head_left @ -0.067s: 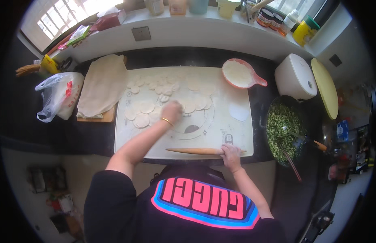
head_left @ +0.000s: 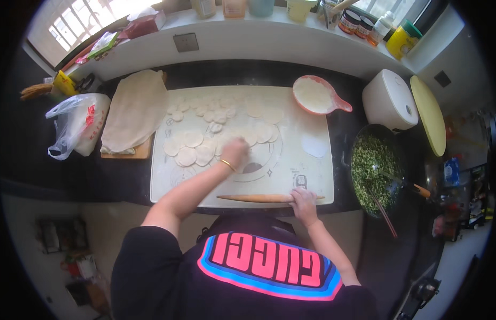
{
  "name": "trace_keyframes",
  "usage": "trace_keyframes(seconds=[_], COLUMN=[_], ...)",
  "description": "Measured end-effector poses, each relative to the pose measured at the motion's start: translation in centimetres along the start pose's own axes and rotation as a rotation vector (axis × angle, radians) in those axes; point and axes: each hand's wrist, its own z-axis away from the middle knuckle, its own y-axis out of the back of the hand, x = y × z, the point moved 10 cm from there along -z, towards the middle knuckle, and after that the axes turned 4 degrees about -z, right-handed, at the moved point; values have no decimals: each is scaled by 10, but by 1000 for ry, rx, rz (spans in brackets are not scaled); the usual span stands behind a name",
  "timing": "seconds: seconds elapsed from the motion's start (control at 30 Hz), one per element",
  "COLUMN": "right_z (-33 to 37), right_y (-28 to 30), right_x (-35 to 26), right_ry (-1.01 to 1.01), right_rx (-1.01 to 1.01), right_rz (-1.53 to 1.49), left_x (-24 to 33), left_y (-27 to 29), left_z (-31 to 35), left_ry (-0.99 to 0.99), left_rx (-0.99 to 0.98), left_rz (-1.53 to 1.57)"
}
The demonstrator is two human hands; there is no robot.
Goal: The person rolls out small dough circles using a rolling pin on a cutting board. They then pick up a dough circle, place a green vegetable filling in the center using chopsticks, and fold the dough to seal the dumpling. This process is repeated multiple times, with finished dumplings placed on the board.
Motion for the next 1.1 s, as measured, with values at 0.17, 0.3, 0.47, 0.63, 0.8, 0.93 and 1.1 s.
trace_keyframes(seconds=[0.17,0.3,0.47,0.63,0.8,0.93,1.1], right_z=[-14,-12,-20,-23,-24,-32,-64], right_y=[15,15,9,12,12,10,-23], right_x=[-16,-16,-16,-16,8,21,12], right_ry=[37,37,105,137,50,-1,-22], right_rx=[-17,-77,-148,-175,-150,-110,-218], right_rz=[-50,-55,-87,-70,-90,-106,71], left_x=[95,99,104,111,107,68,8], left_y=[-18,-42,-58,-47,-62,-18,-11], left_z=[47,80,91,87,87,102,105], left_ry=[-308,-547,-346,-261,-62,62,287], left_rx=[-118,-354,-483,-488,-638,-377,-215], left_rz=[128,15,-46,50,257,60,-263])
